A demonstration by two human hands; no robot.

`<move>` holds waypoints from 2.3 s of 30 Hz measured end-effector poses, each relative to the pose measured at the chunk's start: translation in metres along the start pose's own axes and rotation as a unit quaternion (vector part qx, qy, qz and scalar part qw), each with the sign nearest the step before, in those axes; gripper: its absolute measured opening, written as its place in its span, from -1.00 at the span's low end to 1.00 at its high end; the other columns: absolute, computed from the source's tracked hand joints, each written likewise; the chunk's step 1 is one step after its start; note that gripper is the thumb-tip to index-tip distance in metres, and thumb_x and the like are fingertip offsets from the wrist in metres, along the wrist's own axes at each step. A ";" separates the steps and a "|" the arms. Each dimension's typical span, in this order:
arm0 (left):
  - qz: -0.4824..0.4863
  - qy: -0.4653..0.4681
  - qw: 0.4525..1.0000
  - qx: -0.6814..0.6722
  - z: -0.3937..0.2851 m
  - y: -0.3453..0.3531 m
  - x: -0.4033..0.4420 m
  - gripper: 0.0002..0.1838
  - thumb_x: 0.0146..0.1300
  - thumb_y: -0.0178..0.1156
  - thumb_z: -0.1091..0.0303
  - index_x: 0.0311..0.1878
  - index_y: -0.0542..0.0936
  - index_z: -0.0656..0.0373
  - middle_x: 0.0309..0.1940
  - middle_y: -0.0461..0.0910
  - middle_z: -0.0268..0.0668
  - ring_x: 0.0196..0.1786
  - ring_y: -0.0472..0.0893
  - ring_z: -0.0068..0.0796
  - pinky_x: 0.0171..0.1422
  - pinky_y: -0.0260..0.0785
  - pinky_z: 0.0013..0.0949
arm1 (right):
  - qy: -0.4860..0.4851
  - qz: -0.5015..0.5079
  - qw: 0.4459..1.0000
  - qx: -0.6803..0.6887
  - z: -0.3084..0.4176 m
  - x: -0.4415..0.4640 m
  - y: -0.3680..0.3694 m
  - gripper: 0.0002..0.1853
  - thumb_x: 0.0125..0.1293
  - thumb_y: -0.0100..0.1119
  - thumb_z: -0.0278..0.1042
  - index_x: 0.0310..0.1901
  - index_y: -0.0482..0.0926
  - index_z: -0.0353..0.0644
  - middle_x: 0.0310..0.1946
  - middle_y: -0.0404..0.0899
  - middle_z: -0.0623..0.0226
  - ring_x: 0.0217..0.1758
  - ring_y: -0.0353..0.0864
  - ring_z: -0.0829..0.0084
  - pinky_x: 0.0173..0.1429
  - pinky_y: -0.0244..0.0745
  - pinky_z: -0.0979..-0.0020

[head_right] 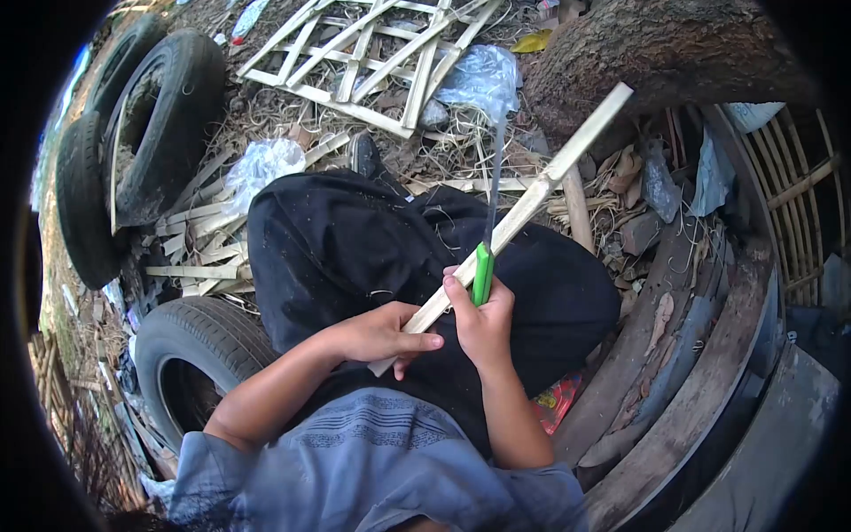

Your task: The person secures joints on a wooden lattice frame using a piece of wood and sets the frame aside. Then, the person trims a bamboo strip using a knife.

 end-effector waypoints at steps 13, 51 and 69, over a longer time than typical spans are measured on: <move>-0.099 0.031 0.964 0.244 -0.004 0.021 0.026 -0.64 0.44 0.11 0.07 -0.04 0.51 0.22 -0.68 0.29 -0.56 -0.68 0.29 -0.74 -0.62 0.14 -0.52 | -0.087 -0.008 0.965 -0.247 0.018 -0.069 -0.080 -0.52 0.38 0.11 0.04 -0.49 0.45 -0.26 -0.71 0.38 0.25 -0.68 0.45 0.32 -0.55 0.25 0.32; -0.098 0.022 0.951 0.293 -0.034 0.019 0.002 -0.59 0.47 0.05 0.14 0.07 0.52 0.35 -0.56 0.51 -0.06 -0.46 0.47 -0.46 -0.26 0.38 -0.26 | -0.148 -0.205 0.827 -0.502 0.074 -0.081 -0.149 -0.48 0.29 0.22 0.11 -0.55 0.40 -0.20 -0.69 0.47 0.23 -0.68 0.46 0.11 -0.57 0.29 0.21; 0.016 0.097 0.981 0.168 0.013 0.011 0.013 -0.65 0.55 -0.15 0.10 -0.05 0.47 0.21 -0.35 0.47 -0.36 -0.21 0.47 -0.56 -0.04 0.37 -0.43 | -0.108 -0.081 0.989 -0.065 0.030 -0.029 -0.030 -0.79 0.23 0.30 -0.45 -0.16 0.60 -0.38 -0.48 0.64 0.33 -0.42 0.59 0.62 -0.29 0.50 0.50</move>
Point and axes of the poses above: each hand's wrist, its own x-axis towards the middle knuckle, its own y-axis out of the palm, z = x × y, the point moved 9 cm from there along x, towards the middle knuckle
